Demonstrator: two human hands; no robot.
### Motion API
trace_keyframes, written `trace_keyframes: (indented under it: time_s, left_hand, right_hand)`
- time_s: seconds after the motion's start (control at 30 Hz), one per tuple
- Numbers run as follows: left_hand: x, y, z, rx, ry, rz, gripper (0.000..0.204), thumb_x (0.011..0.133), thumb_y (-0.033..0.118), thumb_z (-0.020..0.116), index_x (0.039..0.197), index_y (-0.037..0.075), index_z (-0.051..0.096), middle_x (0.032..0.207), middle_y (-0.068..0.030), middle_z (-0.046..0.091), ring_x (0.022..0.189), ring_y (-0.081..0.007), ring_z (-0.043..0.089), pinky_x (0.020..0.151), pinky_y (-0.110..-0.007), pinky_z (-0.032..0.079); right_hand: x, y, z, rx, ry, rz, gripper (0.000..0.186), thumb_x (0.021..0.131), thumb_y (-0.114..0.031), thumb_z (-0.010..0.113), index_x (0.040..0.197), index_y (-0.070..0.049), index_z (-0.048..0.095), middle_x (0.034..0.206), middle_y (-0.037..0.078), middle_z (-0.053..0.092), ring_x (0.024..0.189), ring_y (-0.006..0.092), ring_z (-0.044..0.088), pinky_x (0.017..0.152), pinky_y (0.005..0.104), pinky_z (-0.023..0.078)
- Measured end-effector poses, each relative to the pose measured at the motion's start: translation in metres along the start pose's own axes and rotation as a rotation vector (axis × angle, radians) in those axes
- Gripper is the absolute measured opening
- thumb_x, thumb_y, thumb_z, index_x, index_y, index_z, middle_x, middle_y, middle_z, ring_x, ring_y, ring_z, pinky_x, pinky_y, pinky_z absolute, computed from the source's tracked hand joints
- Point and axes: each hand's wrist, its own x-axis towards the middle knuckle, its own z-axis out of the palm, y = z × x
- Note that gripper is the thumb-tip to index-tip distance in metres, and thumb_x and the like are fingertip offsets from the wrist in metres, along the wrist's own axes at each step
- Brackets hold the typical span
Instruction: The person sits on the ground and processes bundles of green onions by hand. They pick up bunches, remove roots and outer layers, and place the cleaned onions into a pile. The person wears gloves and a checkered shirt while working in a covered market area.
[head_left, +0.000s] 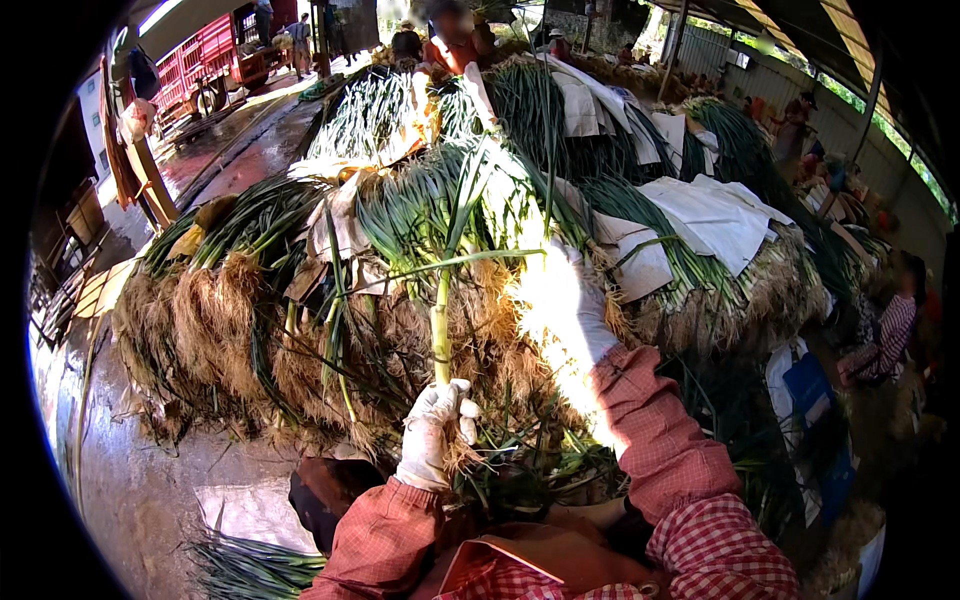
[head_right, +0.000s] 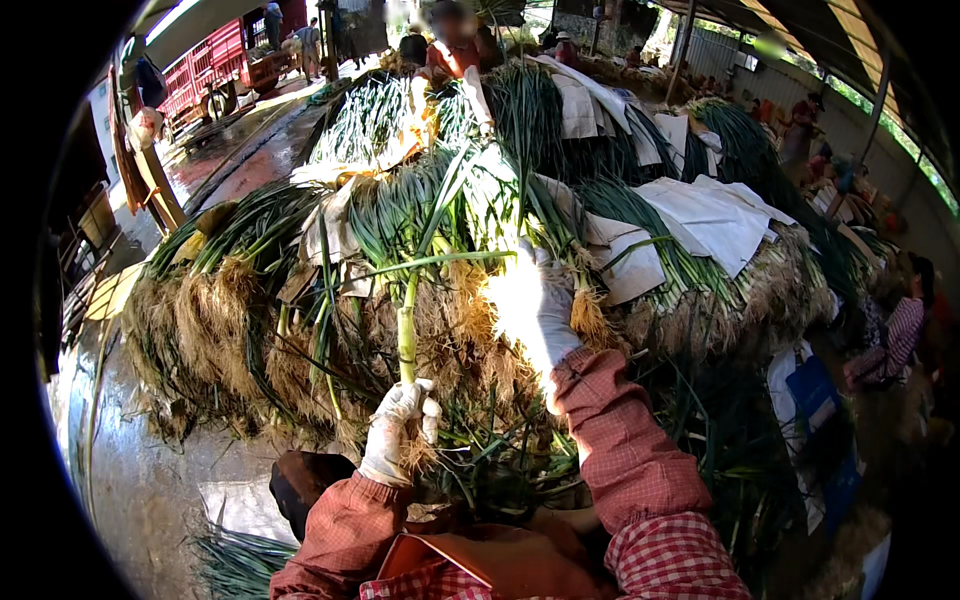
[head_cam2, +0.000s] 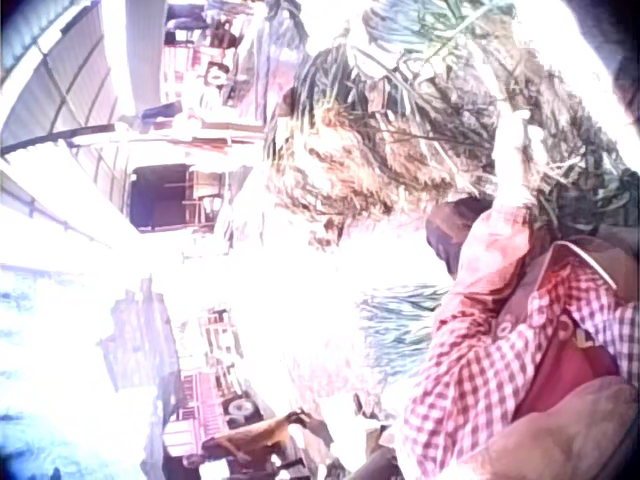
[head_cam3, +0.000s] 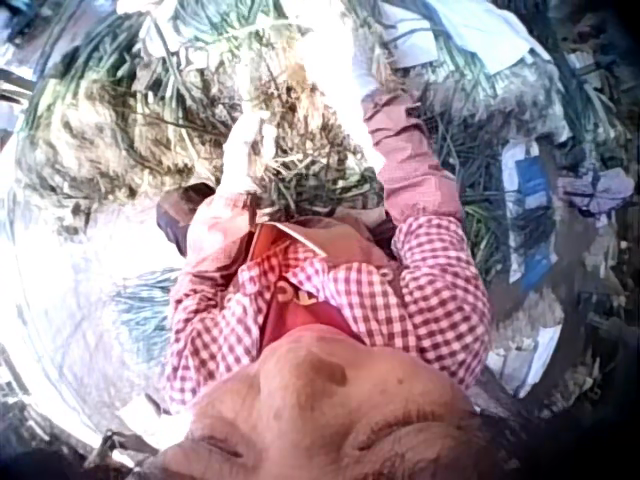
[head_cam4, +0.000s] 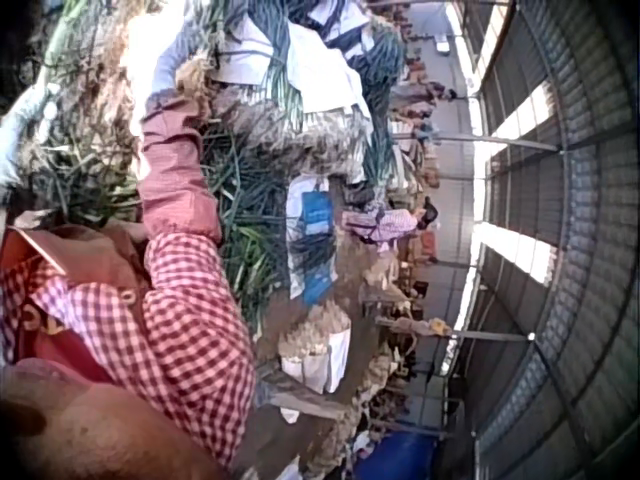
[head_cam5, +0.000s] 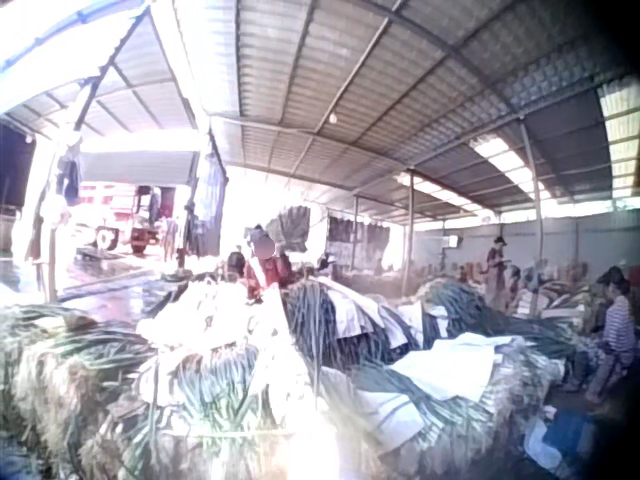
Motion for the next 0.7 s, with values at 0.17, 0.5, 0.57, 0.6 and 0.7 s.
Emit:
trace_keyframes:
  time_s: [0.17, 0.5, 0.57, 0.6, 0.7]
  left_hand:
    - [0.009, -0.031, -0.028, 0.559, 0.155, 0.217, 0.010, 0.090, 0.009, 0.055, 0.099, 0.003, 0.055, 0.063, -0.0031, 0.059, 0.041, -0.0053, 0.044, 0.037, -0.020, 0.034]
    - [0.018, -0.027, -0.022, 0.345, 0.112, 0.033, 0.011, 0.089, -0.001, 0.054, 0.099, 0.003, 0.056, 0.079, 0.0013, 0.057, 0.062, -0.0059, 0.052, 0.053, -0.017, 0.042]
    - [0.021, -0.025, -0.003, 0.123, 0.097, 0.054, 0.013, 0.089, 0.000, 0.055, 0.102, 0.003, 0.055, 0.078, 0.0017, 0.056, 0.064, -0.0052, 0.052, 0.055, -0.017, 0.044]
    - [0.021, -0.024, -0.007, 0.199, 0.070, -0.006, 0.016, 0.089, -0.001, 0.054, 0.105, 0.001, 0.054, 0.079, 0.0006, 0.057, 0.064, -0.0057, 0.053, 0.055, -0.018, 0.045]
    - [0.044, -0.041, -0.034, -0.007, 0.104, -0.162, 0.018, 0.095, 0.004, 0.044, 0.109, -0.004, 0.051, 0.080, -0.0045, 0.057, 0.053, -0.0091, 0.051, 0.043, -0.019, 0.041]
  right_hand:
    - [-0.091, -0.018, 0.048, -0.274, -0.579, 0.097, 0.046, 0.078, -0.047, 0.069, 0.087, -0.004, 0.055, 0.059, 0.003, 0.054, 0.049, 0.0158, 0.051, 0.043, 0.0301, 0.041]
    - [-0.137, -0.027, 0.046, -0.448, -0.625, -0.077, 0.014, 0.086, -0.016, 0.055, 0.081, -0.004, 0.061, 0.069, 0.012, 0.058, 0.063, 0.0285, 0.058, 0.057, 0.0324, 0.048]
    - [-0.140, -0.048, 0.024, -0.477, -0.552, -0.265, 0.010, 0.084, -0.013, 0.056, 0.082, -0.004, 0.061, 0.067, 0.012, 0.057, 0.060, 0.0303, 0.056, 0.056, 0.0341, 0.048]
    - [-0.140, -0.054, 0.014, -0.483, -0.514, -0.361, 0.009, 0.083, -0.012, 0.057, 0.082, -0.004, 0.062, 0.067, 0.012, 0.057, 0.058, 0.0312, 0.055, 0.055, 0.0350, 0.048]
    - [-0.146, -0.073, 0.000, -0.419, -0.644, -0.681, 0.003, 0.077, -0.011, 0.061, 0.078, -0.009, 0.063, 0.066, 0.010, 0.057, 0.059, 0.0280, 0.057, 0.053, 0.0347, 0.048]
